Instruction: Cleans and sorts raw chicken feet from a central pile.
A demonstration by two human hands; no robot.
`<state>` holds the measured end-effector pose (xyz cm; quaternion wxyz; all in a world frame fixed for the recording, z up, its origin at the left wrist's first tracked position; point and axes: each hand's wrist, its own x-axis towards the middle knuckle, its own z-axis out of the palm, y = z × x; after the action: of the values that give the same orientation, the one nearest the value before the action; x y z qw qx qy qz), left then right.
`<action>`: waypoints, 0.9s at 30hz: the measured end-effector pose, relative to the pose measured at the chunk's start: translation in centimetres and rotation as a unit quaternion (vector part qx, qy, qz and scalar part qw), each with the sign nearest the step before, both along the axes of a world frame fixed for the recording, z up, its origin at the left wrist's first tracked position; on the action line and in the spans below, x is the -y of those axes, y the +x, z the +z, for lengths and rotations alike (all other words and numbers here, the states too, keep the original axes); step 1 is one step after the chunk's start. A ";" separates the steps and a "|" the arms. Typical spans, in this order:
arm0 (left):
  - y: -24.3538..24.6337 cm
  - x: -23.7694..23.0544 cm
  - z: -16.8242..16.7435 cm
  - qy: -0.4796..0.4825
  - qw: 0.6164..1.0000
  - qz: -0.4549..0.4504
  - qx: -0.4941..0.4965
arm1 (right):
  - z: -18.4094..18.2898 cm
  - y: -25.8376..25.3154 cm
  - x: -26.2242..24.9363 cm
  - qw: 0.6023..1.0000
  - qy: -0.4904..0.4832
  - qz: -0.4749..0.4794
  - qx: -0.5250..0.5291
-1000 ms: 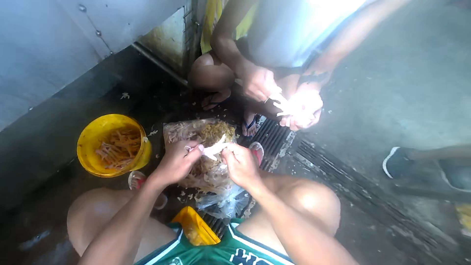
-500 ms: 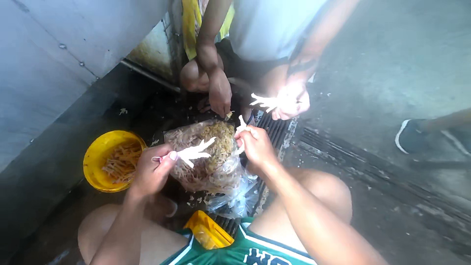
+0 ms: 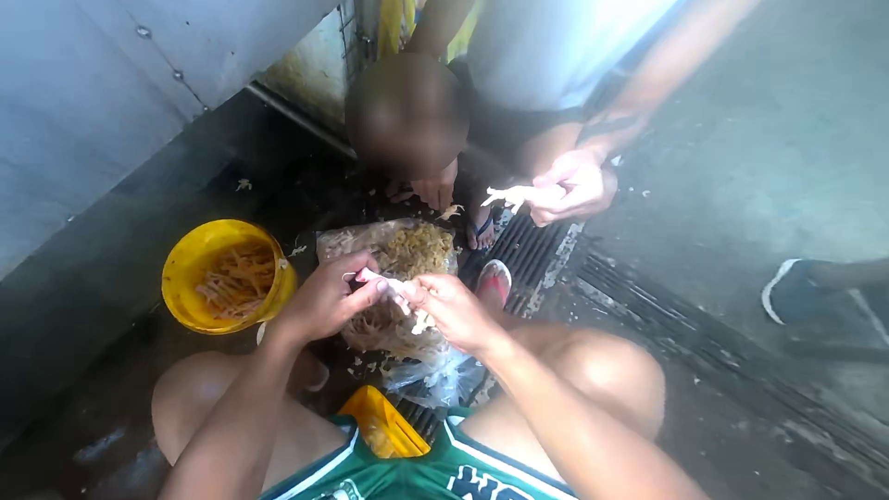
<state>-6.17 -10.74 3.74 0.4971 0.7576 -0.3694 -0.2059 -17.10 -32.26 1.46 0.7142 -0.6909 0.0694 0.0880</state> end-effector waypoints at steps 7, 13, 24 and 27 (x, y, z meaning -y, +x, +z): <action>-1.3 3.3 -0.4 -0.017 0.951 0.268 -0.153 | 0.0 -0.6 -2.7 0.989 -0.125 -0.028 0.072; 4.6 0.6 -1.8 -0.102 0.869 0.442 -0.198 | 2.3 -2.4 -3.3 0.985 -0.105 -0.014 0.134; 3.6 -0.8 -1.9 -0.392 0.828 0.200 -0.348 | 1.1 -2.1 -1.3 0.996 0.042 0.033 0.076; 3.5 -0.1 -1.6 -0.339 0.846 0.245 -0.332 | 1.5 -2.1 -1.9 0.997 0.026 0.056 0.051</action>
<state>-2.69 -10.66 2.15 0.8502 0.4943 -0.0322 -0.1786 -19.21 -30.33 2.94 0.7285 -0.6785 -0.0085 0.0945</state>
